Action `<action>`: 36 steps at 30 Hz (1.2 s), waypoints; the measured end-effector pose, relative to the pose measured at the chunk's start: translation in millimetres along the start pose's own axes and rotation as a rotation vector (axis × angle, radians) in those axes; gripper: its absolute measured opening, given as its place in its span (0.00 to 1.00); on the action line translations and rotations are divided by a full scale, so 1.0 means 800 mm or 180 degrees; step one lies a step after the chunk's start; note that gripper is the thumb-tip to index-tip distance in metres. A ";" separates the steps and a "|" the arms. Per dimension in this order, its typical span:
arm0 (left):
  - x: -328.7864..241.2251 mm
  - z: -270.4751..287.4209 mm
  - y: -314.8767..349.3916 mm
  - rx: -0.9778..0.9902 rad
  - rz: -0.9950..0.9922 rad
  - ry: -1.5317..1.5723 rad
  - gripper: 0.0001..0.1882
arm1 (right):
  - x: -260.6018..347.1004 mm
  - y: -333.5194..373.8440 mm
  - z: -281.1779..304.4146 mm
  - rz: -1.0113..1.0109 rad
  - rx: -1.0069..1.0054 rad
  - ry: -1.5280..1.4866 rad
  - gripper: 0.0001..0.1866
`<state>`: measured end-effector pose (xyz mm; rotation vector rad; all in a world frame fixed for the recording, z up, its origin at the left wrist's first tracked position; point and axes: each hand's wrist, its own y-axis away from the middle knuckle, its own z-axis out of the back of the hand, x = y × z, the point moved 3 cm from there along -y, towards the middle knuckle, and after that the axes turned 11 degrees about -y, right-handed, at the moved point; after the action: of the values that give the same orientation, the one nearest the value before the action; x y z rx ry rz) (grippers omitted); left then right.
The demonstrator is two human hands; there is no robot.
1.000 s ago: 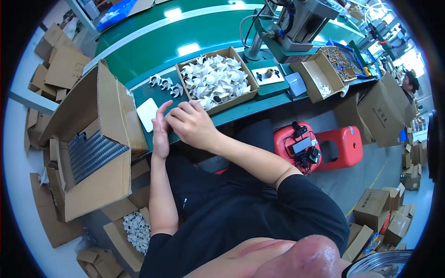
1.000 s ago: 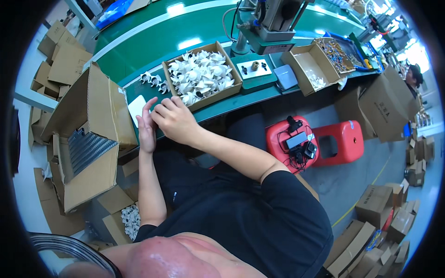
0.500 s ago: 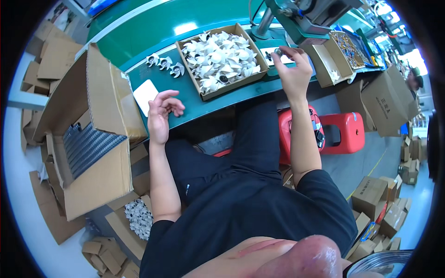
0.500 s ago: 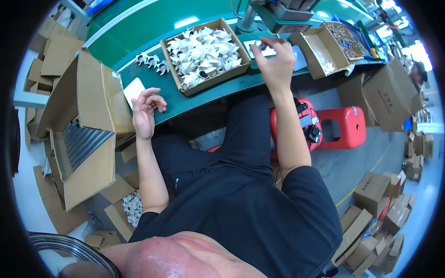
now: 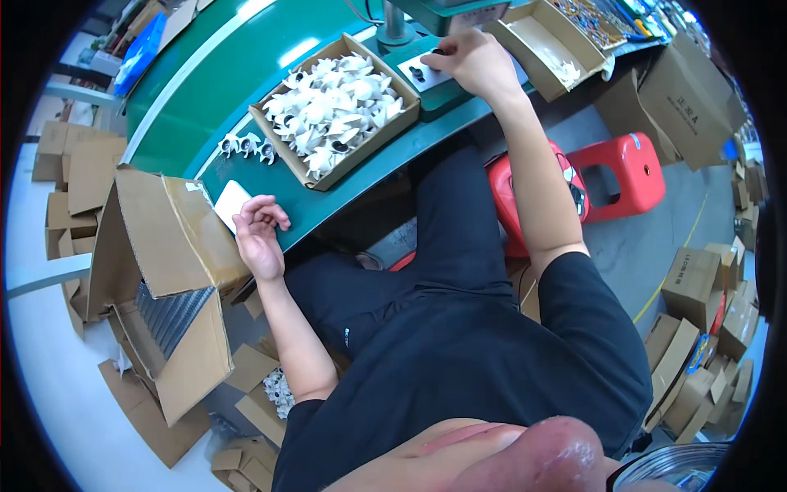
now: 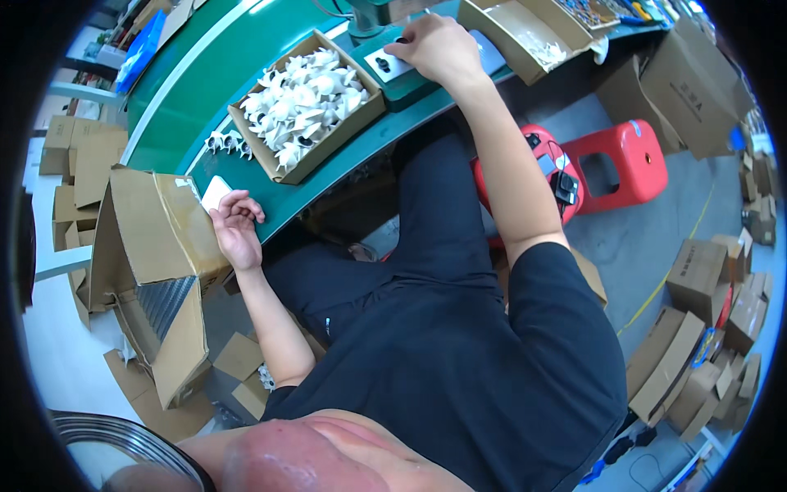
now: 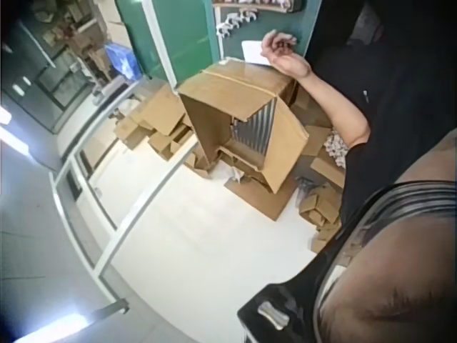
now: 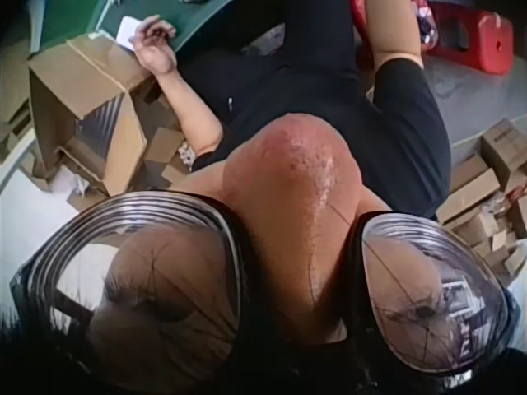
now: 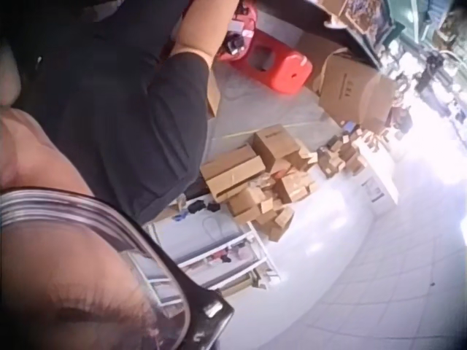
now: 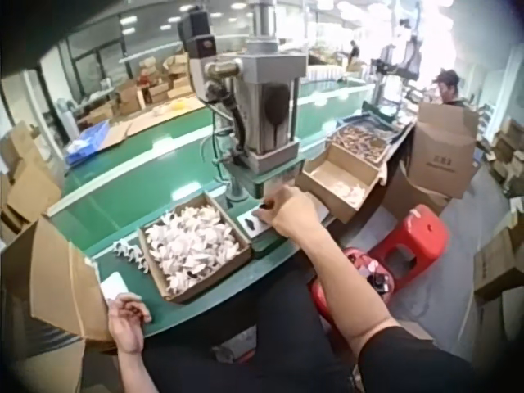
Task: Assembling or inspecting small cylindrical components at a production station.
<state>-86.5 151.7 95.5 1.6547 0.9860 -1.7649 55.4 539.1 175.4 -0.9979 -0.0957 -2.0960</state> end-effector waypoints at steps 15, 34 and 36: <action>-0.014 -0.021 0.014 -0.0172 -0.0119 -0.0797 0.26 | -0.221 -0.075 0.192 0.0027 0.1222 0.1370 0.19; -0.013 -0.015 0.015 -0.0199 -0.0151 -0.0702 0.24 | -0.175 -0.080 0.188 0.0625 0.0354 0.0761 0.18; -0.015 -0.015 0.014 -0.0250 -0.0116 -0.0704 0.24 | -0.109 -0.050 0.131 0.0912 -0.0773 -0.0717 0.20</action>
<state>-69.0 153.4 105.6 1.3675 0.9749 -1.8615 125.6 660.8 198.3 -1.3090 0.1835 -1.7569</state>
